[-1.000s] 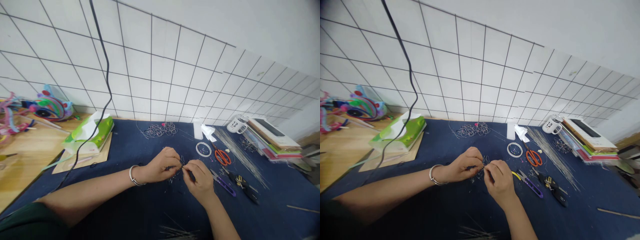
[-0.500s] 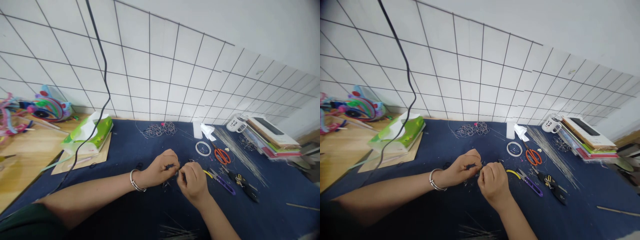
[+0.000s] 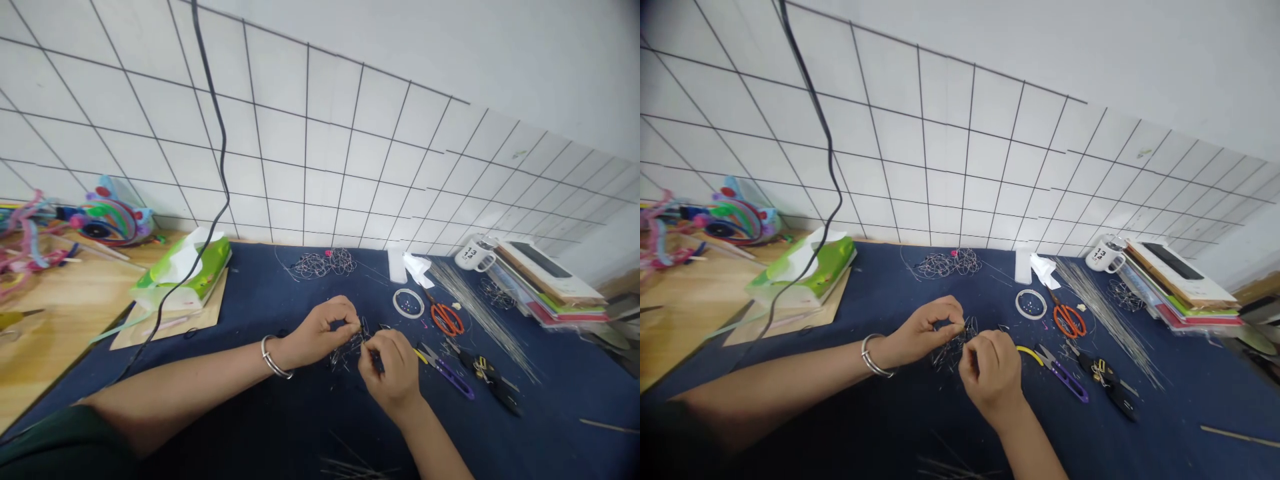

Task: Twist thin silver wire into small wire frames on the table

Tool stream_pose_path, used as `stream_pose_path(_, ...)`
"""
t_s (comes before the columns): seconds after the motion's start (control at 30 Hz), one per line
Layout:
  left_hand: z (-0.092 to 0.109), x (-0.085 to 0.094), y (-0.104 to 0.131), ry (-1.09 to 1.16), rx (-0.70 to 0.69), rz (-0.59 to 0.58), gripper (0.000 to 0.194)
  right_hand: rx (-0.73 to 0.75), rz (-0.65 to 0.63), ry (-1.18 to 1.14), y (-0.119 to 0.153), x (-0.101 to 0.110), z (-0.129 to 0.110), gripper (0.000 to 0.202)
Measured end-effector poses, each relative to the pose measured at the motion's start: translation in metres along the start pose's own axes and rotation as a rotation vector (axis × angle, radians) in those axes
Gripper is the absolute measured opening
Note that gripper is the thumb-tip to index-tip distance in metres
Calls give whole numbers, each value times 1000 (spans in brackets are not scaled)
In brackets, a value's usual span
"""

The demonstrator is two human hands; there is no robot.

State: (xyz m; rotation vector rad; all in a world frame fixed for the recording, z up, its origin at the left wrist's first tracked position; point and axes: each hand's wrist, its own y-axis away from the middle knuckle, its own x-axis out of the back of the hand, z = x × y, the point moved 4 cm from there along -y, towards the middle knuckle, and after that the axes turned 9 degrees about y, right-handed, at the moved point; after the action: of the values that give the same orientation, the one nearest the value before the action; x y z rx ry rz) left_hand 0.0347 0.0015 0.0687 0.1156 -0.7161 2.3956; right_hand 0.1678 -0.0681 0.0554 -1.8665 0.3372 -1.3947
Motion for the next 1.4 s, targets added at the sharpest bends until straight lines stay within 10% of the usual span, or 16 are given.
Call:
stream_pose_path(0.27, 1, -3, 2, -197, -147, -39, 10, -176, 39, -193, -5, 6, 9, 18)
stream_pose_path(1.4, -7, -12, 3, -348, -136, -160, 11, 13, -65, 74, -1, -4, 3, 13)
